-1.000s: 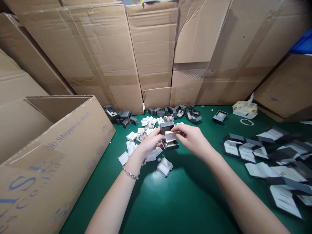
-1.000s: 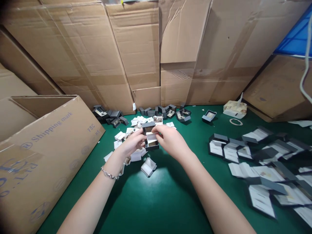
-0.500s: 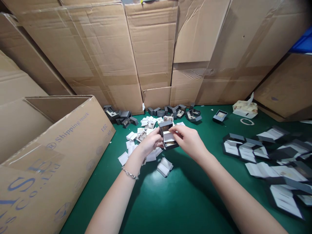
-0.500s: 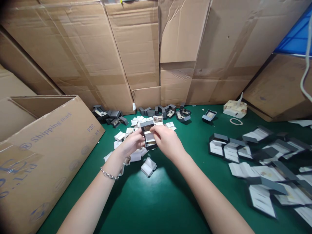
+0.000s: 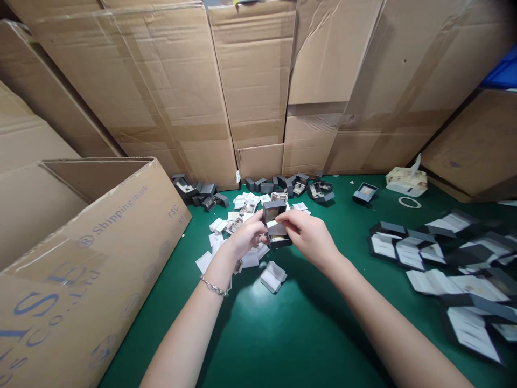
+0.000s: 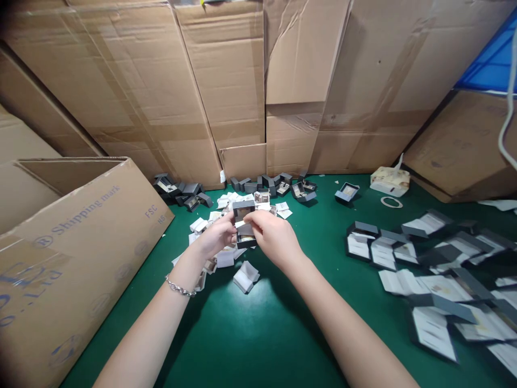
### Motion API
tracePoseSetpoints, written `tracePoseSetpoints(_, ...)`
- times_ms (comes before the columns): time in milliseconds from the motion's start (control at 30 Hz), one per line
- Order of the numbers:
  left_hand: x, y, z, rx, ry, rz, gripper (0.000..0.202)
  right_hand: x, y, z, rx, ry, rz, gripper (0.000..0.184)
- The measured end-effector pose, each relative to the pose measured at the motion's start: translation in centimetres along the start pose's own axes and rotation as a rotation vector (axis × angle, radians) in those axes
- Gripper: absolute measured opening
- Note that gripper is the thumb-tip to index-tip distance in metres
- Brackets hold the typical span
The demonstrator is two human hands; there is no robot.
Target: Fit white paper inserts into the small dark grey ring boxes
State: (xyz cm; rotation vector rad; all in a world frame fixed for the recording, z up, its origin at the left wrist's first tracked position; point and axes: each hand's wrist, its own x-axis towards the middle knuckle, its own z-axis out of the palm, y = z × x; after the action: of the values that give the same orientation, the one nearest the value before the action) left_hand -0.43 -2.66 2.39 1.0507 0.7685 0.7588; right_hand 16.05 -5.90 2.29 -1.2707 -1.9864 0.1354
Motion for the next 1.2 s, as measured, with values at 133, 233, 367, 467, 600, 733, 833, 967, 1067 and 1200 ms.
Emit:
tracePoseSetpoints(133,-0.1,0.0,0.3,0.033,-0.014,0.033,0.056,0.0,0.0,-0.2,-0.028,0.021,-0.013,0.024)
tracePoseSetpoints(233,-0.4,0.2,0.8,0.091,-0.016,0.037,0.056,0.0,-0.2,-0.5,-0.012,0.039,-0.014,0.024)
tracePoseSetpoints(367,-0.7,0.3,1.3,0.124,0.01,0.065,0.064,0.0,-0.4,-0.6,0.006,0.038,-0.028,0.022)
tracePoseSetpoints(467,-0.5,0.1,1.4,0.128,0.033,0.108,0.063,0.0,-0.4,-0.6,-0.021,0.003,-0.032,0.021)
tracePoseSetpoints(600,0.0,-0.5,1.5,0.141,0.093,0.14,0.056,0.0,-0.2,-0.6,-0.076,-0.019,-0.068,0.021)
tracePoseSetpoints(733,0.3,-1.0,1.7,0.163,0.176,0.152,0.047,-0.1,0.0,-0.5,-0.175,-0.038,-0.055,0.025)
tracePoseSetpoints(833,0.4,-1.1,1.9,0.13,0.175,0.138,0.044,-0.1,0.0,-0.7,-0.176,-0.081,-0.007,0.025)
tracePoseSetpoints(967,0.3,-1.1,1.9,0.107,0.16,0.128,0.044,0.2,-0.2,-0.9,-0.031,-0.091,0.062,0.031)
tracePoseSetpoints(1067,0.2,-1.1,1.8,0.088,0.136,0.126,0.049,0.3,-0.3,-0.9,0.058,-0.078,0.115,0.031)
tracePoseSetpoints(1200,0.2,-1.2,1.6,0.11,0.144,0.137,0.053,0.3,-0.1,-0.7,0.072,-0.108,0.136,0.024)
